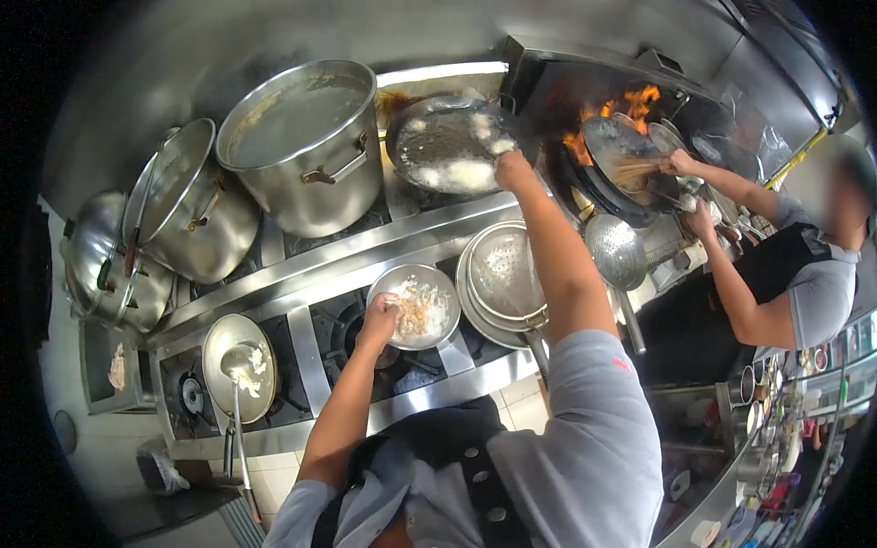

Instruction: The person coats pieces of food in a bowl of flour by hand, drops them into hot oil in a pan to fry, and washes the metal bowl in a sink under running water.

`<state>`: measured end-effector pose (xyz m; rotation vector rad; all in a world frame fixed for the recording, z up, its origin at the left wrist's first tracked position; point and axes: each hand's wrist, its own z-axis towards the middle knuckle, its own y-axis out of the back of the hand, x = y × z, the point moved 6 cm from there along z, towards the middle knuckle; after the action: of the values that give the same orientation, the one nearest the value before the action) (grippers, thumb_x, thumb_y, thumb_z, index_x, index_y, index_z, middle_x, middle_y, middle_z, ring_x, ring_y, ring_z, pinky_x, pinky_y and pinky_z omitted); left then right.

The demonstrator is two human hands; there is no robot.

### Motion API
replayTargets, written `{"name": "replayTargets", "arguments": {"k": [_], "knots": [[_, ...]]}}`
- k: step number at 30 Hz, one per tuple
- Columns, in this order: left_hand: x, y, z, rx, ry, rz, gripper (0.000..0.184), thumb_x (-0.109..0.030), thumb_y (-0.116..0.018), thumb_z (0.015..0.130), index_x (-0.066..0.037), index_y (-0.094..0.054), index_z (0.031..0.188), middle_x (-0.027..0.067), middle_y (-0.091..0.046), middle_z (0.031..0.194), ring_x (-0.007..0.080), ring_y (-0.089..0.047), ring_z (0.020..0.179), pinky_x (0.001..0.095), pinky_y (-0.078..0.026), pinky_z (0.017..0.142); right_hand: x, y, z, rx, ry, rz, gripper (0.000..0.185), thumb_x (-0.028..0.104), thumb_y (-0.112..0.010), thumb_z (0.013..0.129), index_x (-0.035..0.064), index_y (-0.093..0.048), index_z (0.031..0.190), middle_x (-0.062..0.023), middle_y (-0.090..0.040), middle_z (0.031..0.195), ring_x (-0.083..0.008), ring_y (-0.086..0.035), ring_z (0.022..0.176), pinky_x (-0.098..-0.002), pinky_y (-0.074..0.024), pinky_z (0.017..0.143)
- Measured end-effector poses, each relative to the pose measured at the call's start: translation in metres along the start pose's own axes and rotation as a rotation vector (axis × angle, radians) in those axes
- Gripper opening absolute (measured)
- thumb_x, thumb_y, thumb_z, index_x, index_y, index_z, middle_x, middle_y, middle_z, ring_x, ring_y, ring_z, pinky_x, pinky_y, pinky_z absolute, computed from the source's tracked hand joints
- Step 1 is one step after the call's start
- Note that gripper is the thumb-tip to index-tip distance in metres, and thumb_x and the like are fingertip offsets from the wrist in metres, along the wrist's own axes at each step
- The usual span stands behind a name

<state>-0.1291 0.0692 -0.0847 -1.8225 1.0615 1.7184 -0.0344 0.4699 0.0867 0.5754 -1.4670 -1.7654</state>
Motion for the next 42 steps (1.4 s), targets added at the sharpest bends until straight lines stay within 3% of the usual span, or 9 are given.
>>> {"name": "replayTargets", "arguments": {"k": [5,14,18,21,26,31,35,38,42], "knots": [[-0.030,0.006,-0.020,-0.003,0.029,-0.133,0.013,-0.005,-0.066,0.076,-0.002,-0.055,0.082,0.0032,-0.058,0.067,0.0081,-0.052,0.060,0.0223,-0.041,0.055,-0.007,0.009,0.004,0.224,-0.288,-0.108,0.023,0.011,-0.051,0.078,0.0036,-0.065,0.095,-0.0195,-0.062,0.097,-0.0343,-0.055,0.103,-0.0419,-0.0446,0.086],[-0.043,0.007,-0.021,0.036,0.235,-0.360,0.014,-0.014,-0.059,0.082,-0.001,-0.060,0.085,-0.0002,-0.056,0.067,0.0071,-0.049,0.057,0.0213,-0.038,0.049,0.058,0.122,-0.052,-0.484,-0.094,0.275,0.023,0.015,-0.056,0.080,0.0031,-0.063,0.098,-0.0194,-0.062,0.094,-0.0334,-0.060,0.092,-0.0414,-0.0476,0.078],[-0.057,-0.004,-0.015,0.147,0.180,-0.374,0.014,-0.006,-0.054,0.081,0.001,-0.060,0.091,0.0018,-0.058,0.071,0.0087,-0.054,0.059,0.0224,-0.043,0.050,0.200,0.044,-0.175,0.170,0.149,0.556,0.034,0.008,-0.055,0.078,0.0058,-0.055,0.112,-0.0183,-0.057,0.106,-0.0317,-0.055,0.098,-0.0362,-0.0431,0.087],[-0.069,-0.006,-0.015,0.229,0.137,-0.385,0.014,0.000,-0.049,0.080,0.001,-0.059,0.089,0.0041,-0.061,0.075,0.0091,-0.056,0.062,0.0226,-0.044,0.051,0.248,-0.019,-0.219,0.292,0.192,0.626,0.037,0.006,-0.050,0.079,0.0037,-0.051,0.116,-0.0232,-0.052,0.112,-0.0375,-0.052,0.103,-0.0412,-0.0429,0.087],[-0.066,0.000,-0.020,0.298,0.103,-0.426,0.011,0.002,-0.051,0.078,-0.001,-0.060,0.084,0.0043,-0.061,0.074,0.0100,-0.056,0.059,0.0219,-0.045,0.051,0.249,-0.027,-0.229,0.298,0.130,0.467,0.026,0.005,-0.047,0.080,0.0019,-0.056,0.103,-0.0228,-0.054,0.104,-0.0383,-0.054,0.097,-0.0423,-0.0439,0.082],[-0.051,0.000,-0.018,0.220,0.012,0.063,0.008,-0.002,-0.054,0.077,0.001,-0.061,0.078,0.0110,-0.064,0.071,0.0173,-0.060,0.058,0.0305,-0.047,0.055,0.246,-0.035,-0.239,0.118,0.156,0.358,0.013,0.003,-0.044,0.080,-0.0017,-0.056,0.084,-0.0233,-0.054,0.084,-0.0389,-0.055,0.082,-0.0437,-0.0439,0.075],[-0.031,-0.010,-0.011,0.130,-0.066,0.186,0.011,-0.004,-0.055,0.076,0.003,-0.062,0.079,0.0170,-0.064,0.071,0.0231,-0.063,0.063,0.0340,-0.047,0.060,0.204,-0.098,-0.230,-0.007,0.002,0.378,0.017,0.005,-0.043,0.083,-0.0008,-0.059,0.082,-0.0235,-0.056,0.081,-0.0393,-0.055,0.085,-0.0435,-0.0440,0.075],[-0.037,-0.010,-0.015,0.125,-0.065,0.191,0.013,-0.002,-0.052,0.076,0.003,-0.062,0.083,0.0178,-0.064,0.074,0.0245,-0.063,0.066,0.0334,-0.048,0.062,0.210,-0.057,-0.228,0.088,-0.186,0.591,0.019,0.008,-0.043,0.085,-0.0019,-0.059,0.083,-0.0241,-0.058,0.085,-0.0391,-0.055,0.088,-0.0426,-0.0444,0.076],[-0.031,-0.006,-0.008,0.128,-0.123,0.177,0.018,-0.005,-0.048,0.081,0.002,-0.064,0.087,0.0150,-0.065,0.077,0.0207,-0.063,0.069,0.0313,-0.047,0.066,0.212,-0.071,-0.232,0.169,0.072,0.614,0.020,0.011,-0.044,0.085,-0.0019,-0.058,0.089,-0.0241,-0.059,0.091,-0.0391,-0.055,0.090,-0.0415,-0.0436,0.078]]}}
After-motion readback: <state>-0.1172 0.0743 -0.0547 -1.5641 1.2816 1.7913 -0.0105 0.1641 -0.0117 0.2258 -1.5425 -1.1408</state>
